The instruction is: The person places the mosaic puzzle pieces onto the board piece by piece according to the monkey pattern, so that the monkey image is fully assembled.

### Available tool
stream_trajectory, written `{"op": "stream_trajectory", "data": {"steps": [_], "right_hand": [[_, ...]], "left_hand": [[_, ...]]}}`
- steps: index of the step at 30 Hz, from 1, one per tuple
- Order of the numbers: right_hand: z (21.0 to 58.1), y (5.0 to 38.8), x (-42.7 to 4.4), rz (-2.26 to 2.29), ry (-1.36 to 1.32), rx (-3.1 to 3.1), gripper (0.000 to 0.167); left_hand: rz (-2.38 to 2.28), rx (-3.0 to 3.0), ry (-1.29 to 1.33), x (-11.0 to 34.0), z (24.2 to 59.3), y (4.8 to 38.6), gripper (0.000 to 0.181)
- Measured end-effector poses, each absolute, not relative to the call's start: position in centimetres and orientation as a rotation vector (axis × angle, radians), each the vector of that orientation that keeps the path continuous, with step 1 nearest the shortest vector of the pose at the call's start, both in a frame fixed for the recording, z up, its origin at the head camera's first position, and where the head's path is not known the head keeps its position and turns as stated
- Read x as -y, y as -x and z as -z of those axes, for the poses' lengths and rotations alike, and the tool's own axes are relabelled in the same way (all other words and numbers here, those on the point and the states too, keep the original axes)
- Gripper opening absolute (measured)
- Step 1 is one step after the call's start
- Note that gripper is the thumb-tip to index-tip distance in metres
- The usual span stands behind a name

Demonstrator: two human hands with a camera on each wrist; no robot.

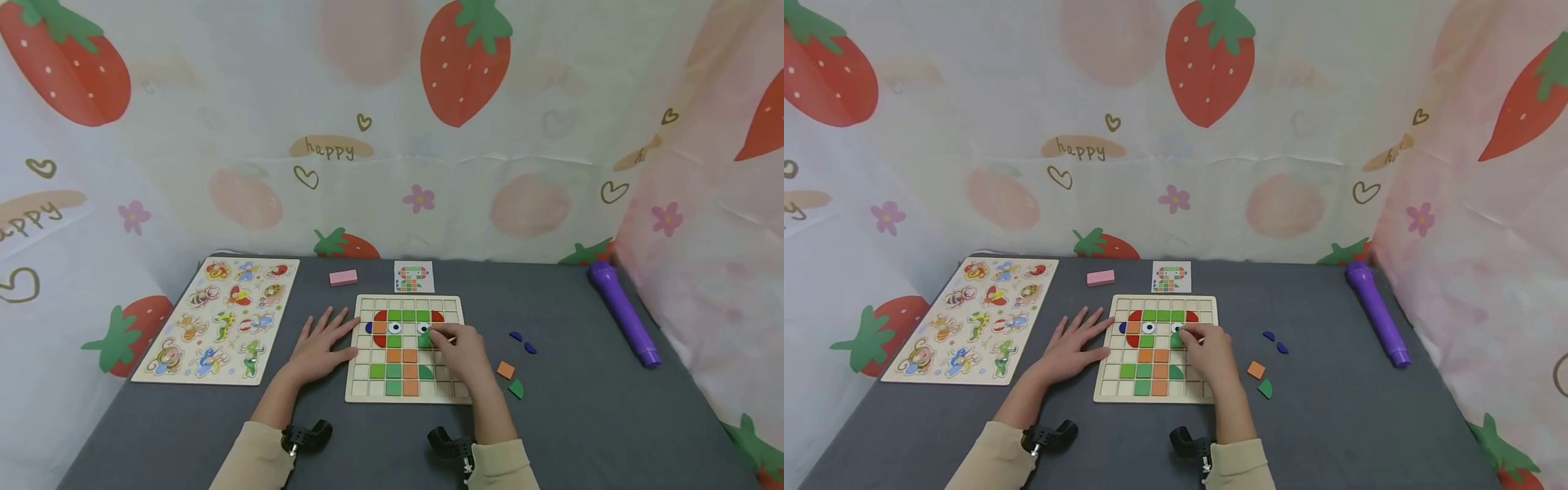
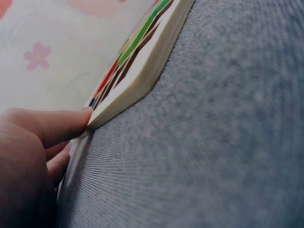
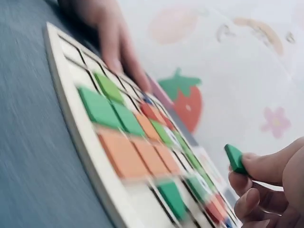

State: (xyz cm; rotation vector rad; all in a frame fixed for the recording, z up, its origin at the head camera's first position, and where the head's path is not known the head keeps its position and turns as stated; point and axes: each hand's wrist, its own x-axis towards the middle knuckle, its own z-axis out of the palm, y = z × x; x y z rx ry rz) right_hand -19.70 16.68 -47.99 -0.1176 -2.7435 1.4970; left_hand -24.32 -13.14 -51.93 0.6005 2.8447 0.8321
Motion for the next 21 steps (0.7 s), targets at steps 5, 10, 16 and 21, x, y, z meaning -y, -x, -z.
{"op": "stream_trajectory", "data": {"steps": [5,10,16,21], "right_hand": [[48.7,20.2,-13.4,-1.571,0.056,2.726,0.016],[49.1,20.4,-11.3,-1.541,0.007,2.744,0.009],[49.4,20.1,-9.9,-1.48,-0.039,2.784,0.009],[49.6,19.9,-8.8,-1.275,-0.123,2.815,0.009]], "left_hand": [[-0.829,-2.846,-0.593,13.2,51.9,24.3,0.067],[-0.823,-2.853,-0.598,13.2,51.9,24.3,0.066],[-0.828,-2.852,-0.599,13.1,51.8,24.3,0.066],[-0.827,-2.853,-0.609,13.1,52.0,24.3,0.066]]}}
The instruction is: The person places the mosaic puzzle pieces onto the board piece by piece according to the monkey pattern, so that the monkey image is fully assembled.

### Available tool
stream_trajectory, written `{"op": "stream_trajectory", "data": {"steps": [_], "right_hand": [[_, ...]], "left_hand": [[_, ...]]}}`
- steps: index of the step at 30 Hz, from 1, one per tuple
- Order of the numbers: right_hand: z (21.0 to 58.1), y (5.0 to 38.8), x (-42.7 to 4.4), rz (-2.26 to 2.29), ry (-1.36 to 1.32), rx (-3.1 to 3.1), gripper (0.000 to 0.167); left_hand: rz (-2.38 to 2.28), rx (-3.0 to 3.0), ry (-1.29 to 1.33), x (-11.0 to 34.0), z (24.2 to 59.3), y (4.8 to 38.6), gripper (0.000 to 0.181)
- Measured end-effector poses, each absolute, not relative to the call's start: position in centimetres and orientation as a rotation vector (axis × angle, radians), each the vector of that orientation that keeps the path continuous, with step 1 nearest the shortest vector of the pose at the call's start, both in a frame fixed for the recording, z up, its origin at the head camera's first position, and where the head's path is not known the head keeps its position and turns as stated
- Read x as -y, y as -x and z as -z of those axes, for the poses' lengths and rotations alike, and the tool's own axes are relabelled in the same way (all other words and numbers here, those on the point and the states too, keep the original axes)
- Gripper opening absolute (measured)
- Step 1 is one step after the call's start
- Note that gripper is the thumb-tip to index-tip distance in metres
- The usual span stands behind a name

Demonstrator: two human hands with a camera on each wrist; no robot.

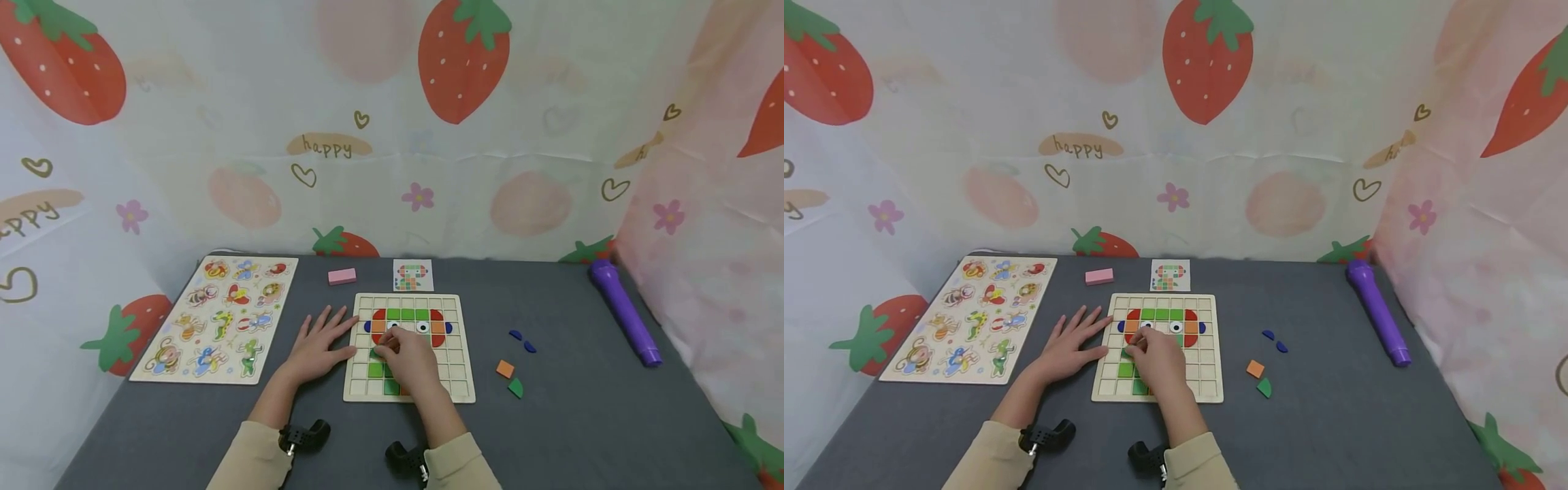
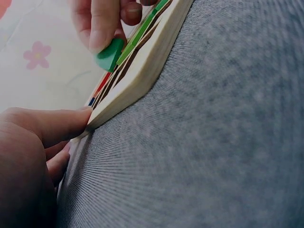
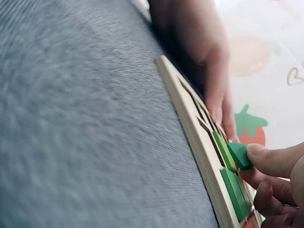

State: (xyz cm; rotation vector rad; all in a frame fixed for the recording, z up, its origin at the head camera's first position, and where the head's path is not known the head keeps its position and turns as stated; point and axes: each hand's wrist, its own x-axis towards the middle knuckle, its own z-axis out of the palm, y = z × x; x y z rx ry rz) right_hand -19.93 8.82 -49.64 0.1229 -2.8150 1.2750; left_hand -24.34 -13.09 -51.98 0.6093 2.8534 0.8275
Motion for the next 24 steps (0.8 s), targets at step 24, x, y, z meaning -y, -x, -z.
{"op": "stream_trajectory", "data": {"steps": [24], "right_hand": [[49.26,19.67,-8.78,-0.985,-0.154,2.95,0.011]], "left_hand": [[-0.823,-2.857,-0.615,13.08,51.76,24.19,0.066]]}}
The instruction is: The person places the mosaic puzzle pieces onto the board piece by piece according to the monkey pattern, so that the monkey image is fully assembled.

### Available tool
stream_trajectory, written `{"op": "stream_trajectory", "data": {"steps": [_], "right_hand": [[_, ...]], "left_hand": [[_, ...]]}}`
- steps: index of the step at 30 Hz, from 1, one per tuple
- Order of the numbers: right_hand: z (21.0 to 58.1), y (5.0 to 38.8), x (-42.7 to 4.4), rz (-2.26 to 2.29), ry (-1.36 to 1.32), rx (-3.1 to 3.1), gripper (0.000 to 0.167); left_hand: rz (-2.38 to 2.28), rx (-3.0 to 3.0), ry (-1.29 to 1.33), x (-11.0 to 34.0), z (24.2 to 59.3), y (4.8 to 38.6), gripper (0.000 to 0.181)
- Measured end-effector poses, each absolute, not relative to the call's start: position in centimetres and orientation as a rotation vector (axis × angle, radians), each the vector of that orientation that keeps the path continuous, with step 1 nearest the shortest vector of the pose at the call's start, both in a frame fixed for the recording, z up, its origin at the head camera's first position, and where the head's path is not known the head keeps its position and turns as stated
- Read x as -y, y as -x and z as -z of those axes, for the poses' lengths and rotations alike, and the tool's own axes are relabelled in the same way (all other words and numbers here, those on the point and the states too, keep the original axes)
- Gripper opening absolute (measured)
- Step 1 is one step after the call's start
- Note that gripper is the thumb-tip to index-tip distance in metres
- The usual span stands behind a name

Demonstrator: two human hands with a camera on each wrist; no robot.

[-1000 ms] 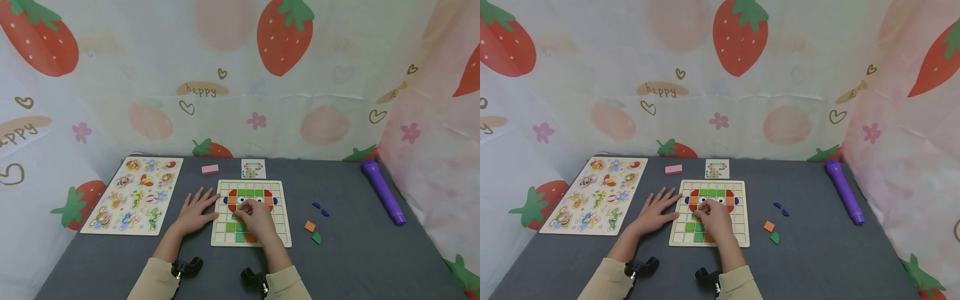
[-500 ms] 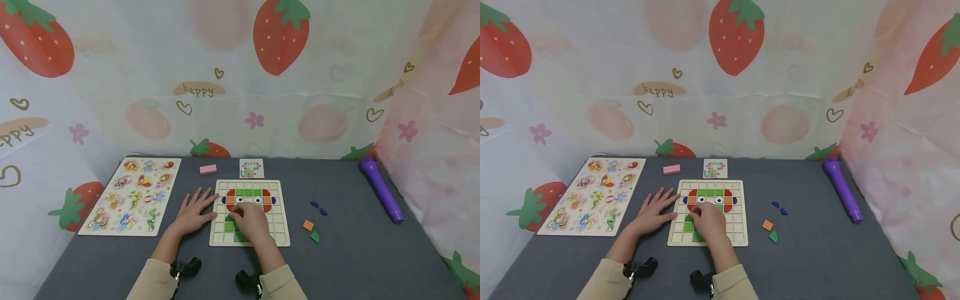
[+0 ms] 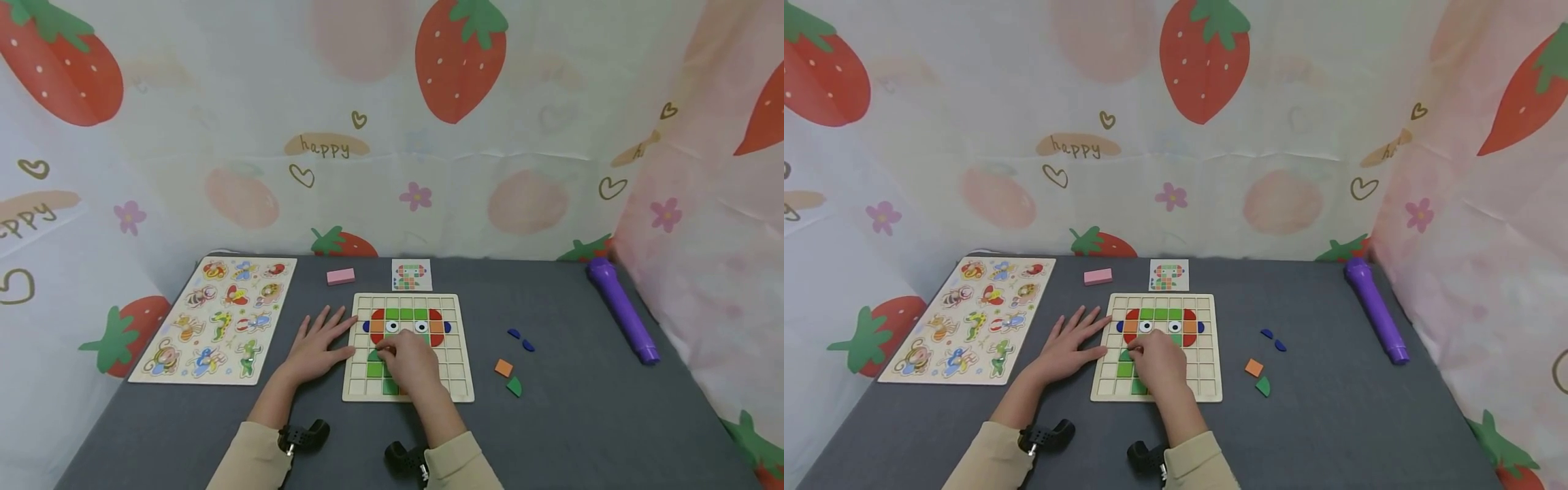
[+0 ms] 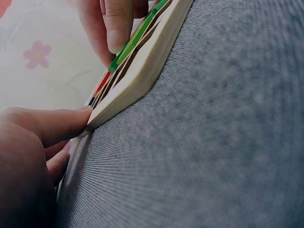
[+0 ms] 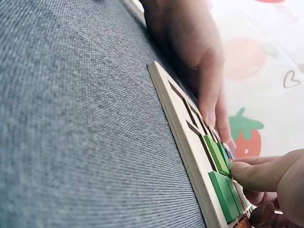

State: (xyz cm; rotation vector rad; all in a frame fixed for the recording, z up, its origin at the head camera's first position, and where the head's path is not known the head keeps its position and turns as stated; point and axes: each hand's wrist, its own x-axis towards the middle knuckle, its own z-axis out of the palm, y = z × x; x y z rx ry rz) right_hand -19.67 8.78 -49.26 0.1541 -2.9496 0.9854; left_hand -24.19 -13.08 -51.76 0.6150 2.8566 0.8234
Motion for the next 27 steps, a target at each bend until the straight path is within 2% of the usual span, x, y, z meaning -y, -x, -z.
{"op": "stream_trajectory", "data": {"steps": [18,23,27], "right_hand": [[48.94,19.44,-9.0,-0.948,-0.146,2.965,0.015],[49.24,19.74,-8.92,-0.884,-0.239,2.993,0.021],[49.2,19.67,-8.96,-0.879,-0.239,2.999,0.019]], "left_hand": [[-0.815,-2.85,-0.606,13.01,51.77,24.26,0.066],[-0.807,-2.853,-0.605,13.11,51.75,24.23,0.066],[-0.809,-2.849,-0.606,13.04,51.85,24.33,0.067]]}}
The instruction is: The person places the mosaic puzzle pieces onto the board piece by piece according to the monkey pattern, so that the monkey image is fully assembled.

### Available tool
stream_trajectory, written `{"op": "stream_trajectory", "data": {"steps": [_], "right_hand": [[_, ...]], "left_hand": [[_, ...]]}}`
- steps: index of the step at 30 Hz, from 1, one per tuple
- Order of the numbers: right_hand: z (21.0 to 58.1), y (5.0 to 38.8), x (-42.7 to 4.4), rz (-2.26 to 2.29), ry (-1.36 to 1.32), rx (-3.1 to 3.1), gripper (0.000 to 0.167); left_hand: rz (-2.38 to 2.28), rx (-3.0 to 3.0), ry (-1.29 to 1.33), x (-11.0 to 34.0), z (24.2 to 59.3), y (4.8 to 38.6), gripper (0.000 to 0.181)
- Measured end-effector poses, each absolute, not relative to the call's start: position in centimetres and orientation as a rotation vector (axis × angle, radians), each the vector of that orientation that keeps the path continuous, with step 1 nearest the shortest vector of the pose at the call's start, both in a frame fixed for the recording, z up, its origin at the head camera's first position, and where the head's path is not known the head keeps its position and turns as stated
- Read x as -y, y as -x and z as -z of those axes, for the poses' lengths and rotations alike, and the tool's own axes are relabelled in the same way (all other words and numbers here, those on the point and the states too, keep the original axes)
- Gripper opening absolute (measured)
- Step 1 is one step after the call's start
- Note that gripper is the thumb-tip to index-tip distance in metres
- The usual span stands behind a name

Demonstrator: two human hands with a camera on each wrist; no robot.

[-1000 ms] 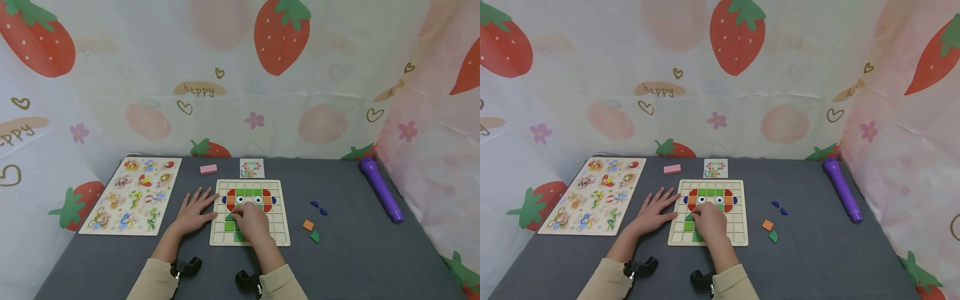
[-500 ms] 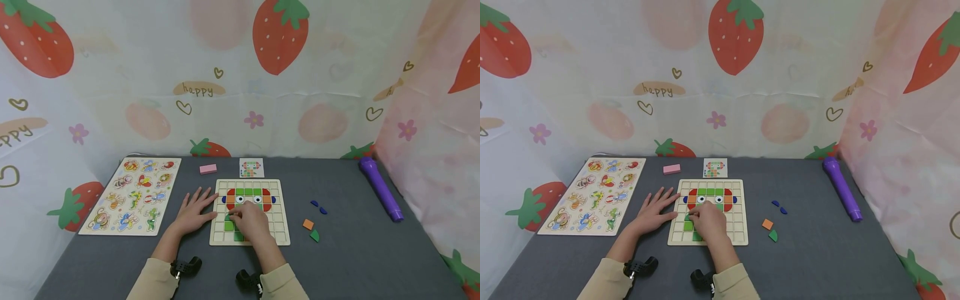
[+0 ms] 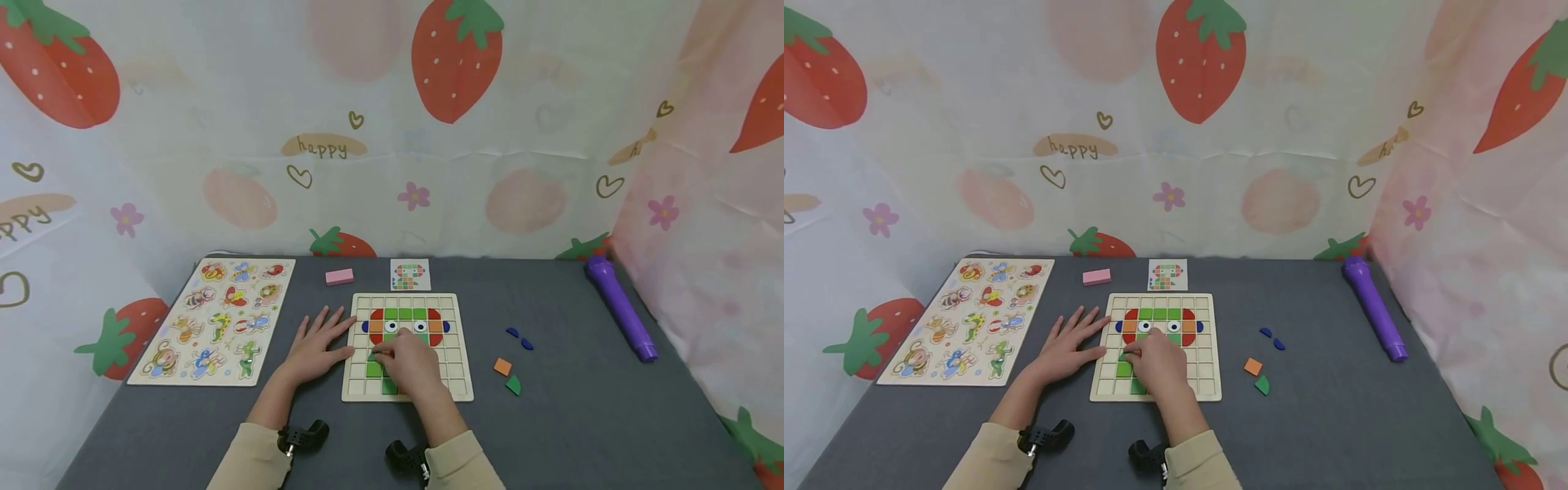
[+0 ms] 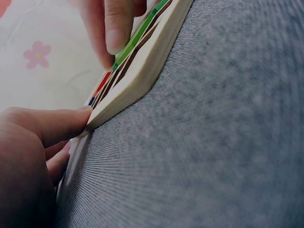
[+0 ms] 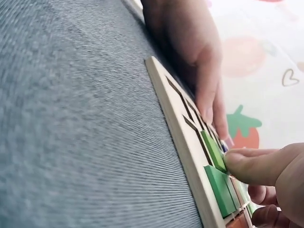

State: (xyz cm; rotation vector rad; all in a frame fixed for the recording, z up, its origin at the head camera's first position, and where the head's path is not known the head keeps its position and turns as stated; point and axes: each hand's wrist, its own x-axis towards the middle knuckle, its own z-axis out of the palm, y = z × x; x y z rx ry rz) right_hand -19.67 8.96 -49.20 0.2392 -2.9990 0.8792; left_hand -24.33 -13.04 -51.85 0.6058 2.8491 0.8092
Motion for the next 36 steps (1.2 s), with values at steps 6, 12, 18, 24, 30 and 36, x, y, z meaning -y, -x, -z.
{"op": "stream_trajectory", "data": {"steps": [6,12,18,24,30,36], "right_hand": [[49.0,19.6,-9.4,-0.945,-0.184,2.969,0.016],[48.4,19.7,-11.3,-1.066,-0.134,2.921,0.022],[47.4,19.0,-15.0,-1.254,0.012,2.837,0.027],[47.1,18.2,-20.7,-1.342,0.173,2.814,0.035],[47.6,16.7,-27.4,-1.378,0.305,2.904,0.045],[47.9,16.3,-29.9,-1.372,0.238,3.015,0.048]], "left_hand": [[-0.818,-2.846,-0.603,12.9,51.8,24.3,0.067],[-0.832,-2.842,-0.599,12.8,51.9,24.3,0.067],[-0.839,-2.831,-0.605,12.8,51.9,24.4,0.068],[-0.834,-2.843,-0.597,12.9,51.9,24.3,0.068],[-0.827,-2.824,-0.608,12.8,51.9,24.2,0.068],[-0.82,-2.835,-0.588,12.9,51.8,24.3,0.068]]}}
